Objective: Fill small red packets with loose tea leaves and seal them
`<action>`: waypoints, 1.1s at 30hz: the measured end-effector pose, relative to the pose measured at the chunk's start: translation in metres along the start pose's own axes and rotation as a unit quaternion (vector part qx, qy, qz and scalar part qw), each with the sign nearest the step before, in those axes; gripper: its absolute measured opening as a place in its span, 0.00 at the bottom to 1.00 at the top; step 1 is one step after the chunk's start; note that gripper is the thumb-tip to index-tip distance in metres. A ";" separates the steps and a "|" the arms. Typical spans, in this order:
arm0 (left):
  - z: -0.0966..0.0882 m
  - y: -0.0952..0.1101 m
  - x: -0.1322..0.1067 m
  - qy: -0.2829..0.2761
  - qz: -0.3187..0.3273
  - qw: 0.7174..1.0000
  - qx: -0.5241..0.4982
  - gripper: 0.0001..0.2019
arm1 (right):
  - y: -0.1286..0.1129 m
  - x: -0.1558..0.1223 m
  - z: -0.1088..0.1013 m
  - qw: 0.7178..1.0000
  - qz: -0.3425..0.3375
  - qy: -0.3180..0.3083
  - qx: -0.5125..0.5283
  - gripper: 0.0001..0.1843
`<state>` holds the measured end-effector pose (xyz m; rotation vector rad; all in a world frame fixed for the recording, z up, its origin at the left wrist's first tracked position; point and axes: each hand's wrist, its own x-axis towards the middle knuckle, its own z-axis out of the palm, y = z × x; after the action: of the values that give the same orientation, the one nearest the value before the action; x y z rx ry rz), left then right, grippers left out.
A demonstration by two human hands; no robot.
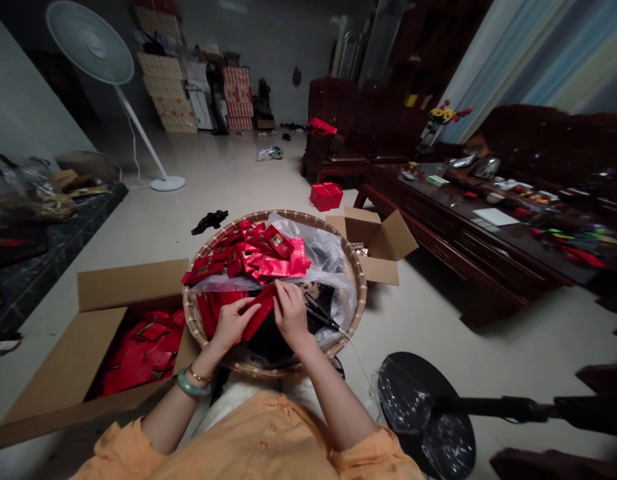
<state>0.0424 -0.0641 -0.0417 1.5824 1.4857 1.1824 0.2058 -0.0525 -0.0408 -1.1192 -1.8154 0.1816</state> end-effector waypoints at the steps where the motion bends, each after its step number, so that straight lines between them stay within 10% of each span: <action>1: 0.001 0.000 -0.001 0.005 -0.002 1.000 0.000 0.11 | 0.001 -0.001 0.001 1.000 -0.012 0.009 -0.003 0.24; 19: 0.010 0.000 -0.005 0.009 -0.050 0.998 -0.044 0.13 | 0.007 -0.002 -0.002 0.991 -0.069 0.092 -0.073 0.16; 33: 0.004 -0.001 -0.006 -0.015 -0.011 0.997 0.074 0.13 | 0.002 0.007 -0.011 0.995 -0.076 -0.057 -0.035 0.08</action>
<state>0.0455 -0.0689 -0.0453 1.6694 1.5977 1.0528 0.2148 -0.0498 -0.0323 -1.0314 -2.0131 0.0953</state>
